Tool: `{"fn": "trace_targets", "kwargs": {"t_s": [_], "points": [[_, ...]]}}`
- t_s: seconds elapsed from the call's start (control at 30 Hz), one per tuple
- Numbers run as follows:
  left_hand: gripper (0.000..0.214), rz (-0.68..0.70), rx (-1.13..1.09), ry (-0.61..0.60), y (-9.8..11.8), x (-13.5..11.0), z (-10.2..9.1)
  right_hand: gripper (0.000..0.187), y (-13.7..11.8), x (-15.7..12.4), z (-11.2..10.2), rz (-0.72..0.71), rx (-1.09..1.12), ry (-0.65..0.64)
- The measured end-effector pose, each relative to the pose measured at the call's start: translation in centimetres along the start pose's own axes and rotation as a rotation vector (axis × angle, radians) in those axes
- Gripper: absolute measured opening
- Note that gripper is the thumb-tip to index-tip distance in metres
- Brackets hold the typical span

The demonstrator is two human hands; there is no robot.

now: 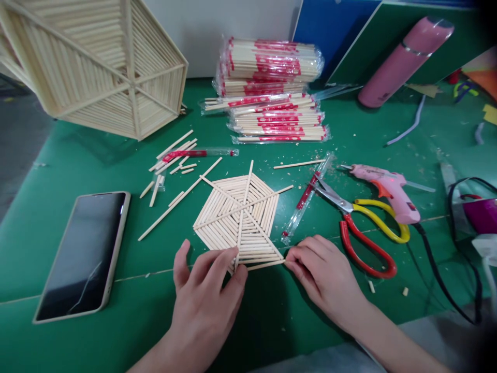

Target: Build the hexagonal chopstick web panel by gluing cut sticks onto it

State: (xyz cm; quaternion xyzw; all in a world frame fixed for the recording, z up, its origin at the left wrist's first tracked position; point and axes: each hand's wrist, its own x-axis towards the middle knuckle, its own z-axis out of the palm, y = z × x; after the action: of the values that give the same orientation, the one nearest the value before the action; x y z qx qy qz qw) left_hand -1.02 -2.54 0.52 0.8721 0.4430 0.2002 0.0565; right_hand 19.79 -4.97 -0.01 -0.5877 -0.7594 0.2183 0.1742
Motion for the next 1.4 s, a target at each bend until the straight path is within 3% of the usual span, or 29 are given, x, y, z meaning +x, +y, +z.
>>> {"fn": "trace_targets", "kwargs": {"t_s": [1.13, 1.4], "points": [[0.007, -0.042, -0.109, 0.016, -0.4, 0.4, -0.4, 0.021, 0.3, -0.2, 0.4, -0.031, -0.028, 0.068], [0.006, 0.031, -0.082, -0.005, 1.4, 1.4, 0.7, 0.019, 0.3, -0.2, 0.4, -0.016, -0.004, 0.066]]}}
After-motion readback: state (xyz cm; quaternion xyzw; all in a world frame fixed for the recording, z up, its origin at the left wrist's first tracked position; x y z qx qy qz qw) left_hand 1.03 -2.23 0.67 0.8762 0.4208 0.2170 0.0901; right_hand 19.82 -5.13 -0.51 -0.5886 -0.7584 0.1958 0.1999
